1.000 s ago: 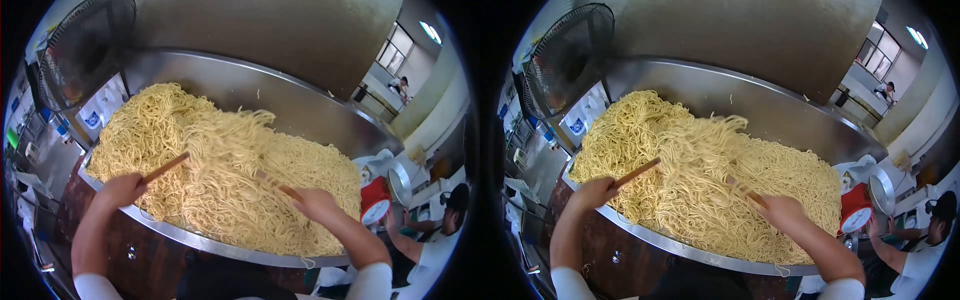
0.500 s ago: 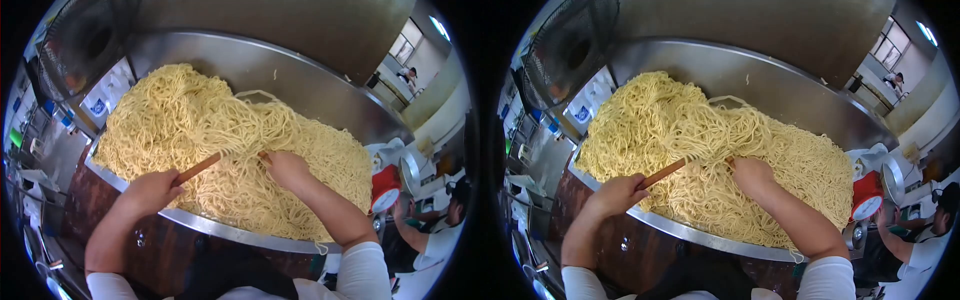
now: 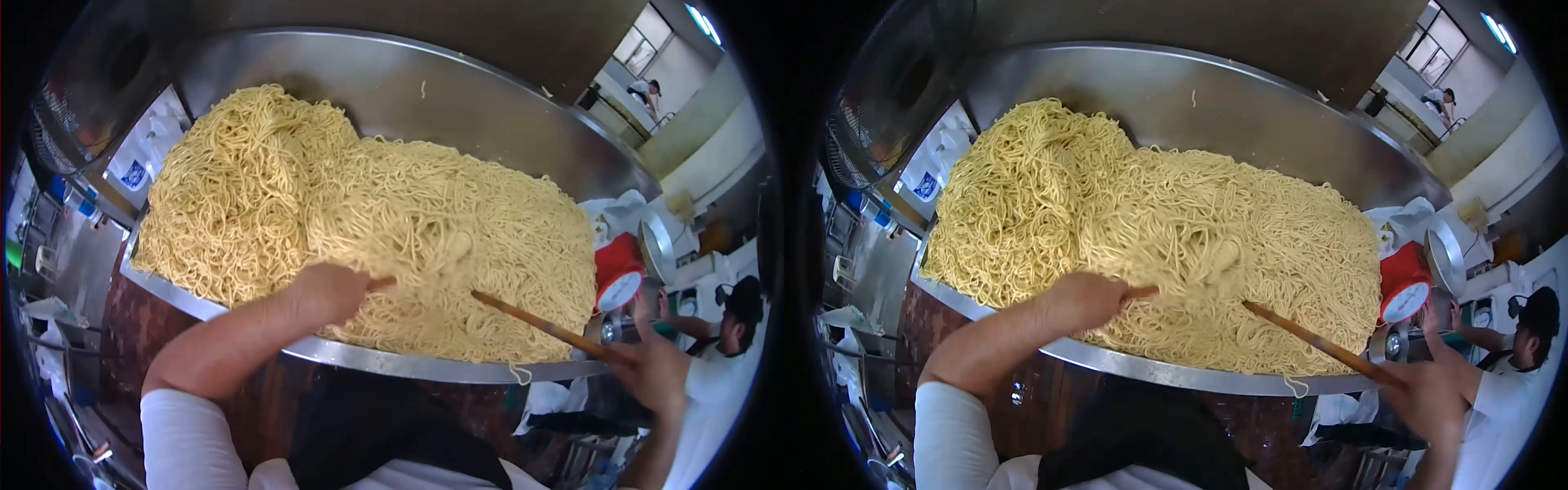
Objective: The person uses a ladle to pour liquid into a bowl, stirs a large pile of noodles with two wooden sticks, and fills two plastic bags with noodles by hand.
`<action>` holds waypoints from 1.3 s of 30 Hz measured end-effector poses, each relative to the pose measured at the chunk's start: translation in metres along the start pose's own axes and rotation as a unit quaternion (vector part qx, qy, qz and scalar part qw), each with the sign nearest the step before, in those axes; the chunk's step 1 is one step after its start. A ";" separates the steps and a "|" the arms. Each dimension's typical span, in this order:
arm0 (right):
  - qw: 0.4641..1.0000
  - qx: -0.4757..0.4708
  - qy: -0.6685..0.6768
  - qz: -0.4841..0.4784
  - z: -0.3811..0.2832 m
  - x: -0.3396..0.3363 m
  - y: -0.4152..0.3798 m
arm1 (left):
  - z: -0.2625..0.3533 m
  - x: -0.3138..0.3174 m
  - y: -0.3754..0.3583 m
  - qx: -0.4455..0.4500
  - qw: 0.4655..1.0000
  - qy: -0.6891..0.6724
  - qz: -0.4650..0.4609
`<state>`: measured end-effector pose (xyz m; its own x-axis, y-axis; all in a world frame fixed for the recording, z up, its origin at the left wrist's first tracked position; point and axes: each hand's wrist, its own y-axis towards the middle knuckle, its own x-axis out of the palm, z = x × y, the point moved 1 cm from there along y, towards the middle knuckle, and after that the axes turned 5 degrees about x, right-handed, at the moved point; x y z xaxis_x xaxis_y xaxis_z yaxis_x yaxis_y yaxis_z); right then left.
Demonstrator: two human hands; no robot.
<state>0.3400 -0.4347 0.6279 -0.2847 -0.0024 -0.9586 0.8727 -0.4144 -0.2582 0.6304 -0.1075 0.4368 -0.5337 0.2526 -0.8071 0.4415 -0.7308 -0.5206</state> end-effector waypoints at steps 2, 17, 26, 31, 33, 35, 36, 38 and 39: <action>0.999 0.011 -0.031 0.030 -0.037 0.038 0.047 | -0.007 -0.005 -0.042 -0.015 1.000 -0.024 0.012; 0.988 -0.043 -0.146 -0.004 -0.048 -0.003 0.100 | -0.004 -0.118 -0.146 -0.147 0.974 0.061 0.164; 0.911 0.276 0.300 -0.060 0.161 0.045 -0.091 | 0.084 -0.076 0.218 0.061 0.989 0.110 0.081; 0.965 0.059 0.252 0.044 0.161 0.124 0.115 | 0.029 -0.040 0.140 0.117 0.983 -0.122 0.071; 0.985 -0.018 0.171 0.031 0.109 0.106 0.203 | -0.024 -0.041 0.082 0.051 0.973 -0.221 0.053; 0.993 0.002 0.108 0.056 0.050 0.091 0.285 | -0.049 -0.068 -0.001 -0.032 0.974 -0.210 0.084; 0.996 -0.001 0.052 0.072 0.017 0.073 0.314 | -0.062 -0.077 -0.038 -0.053 0.972 -0.202 0.111; 0.995 -0.015 0.049 0.082 -0.030 0.035 0.328 | -0.064 -0.101 -0.099 -0.114 0.969 -0.157 0.155; 0.996 -0.019 0.050 0.069 -0.038 0.040 0.318 | -0.052 -0.110 -0.118 -0.140 0.959 -0.134 0.205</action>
<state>0.6213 -0.5316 0.5026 -0.1228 0.0341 -0.9919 0.9159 -0.3811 -0.1265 0.6741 -0.0161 0.5732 -0.4236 -0.2189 -0.8790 0.8100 -0.5260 -0.2593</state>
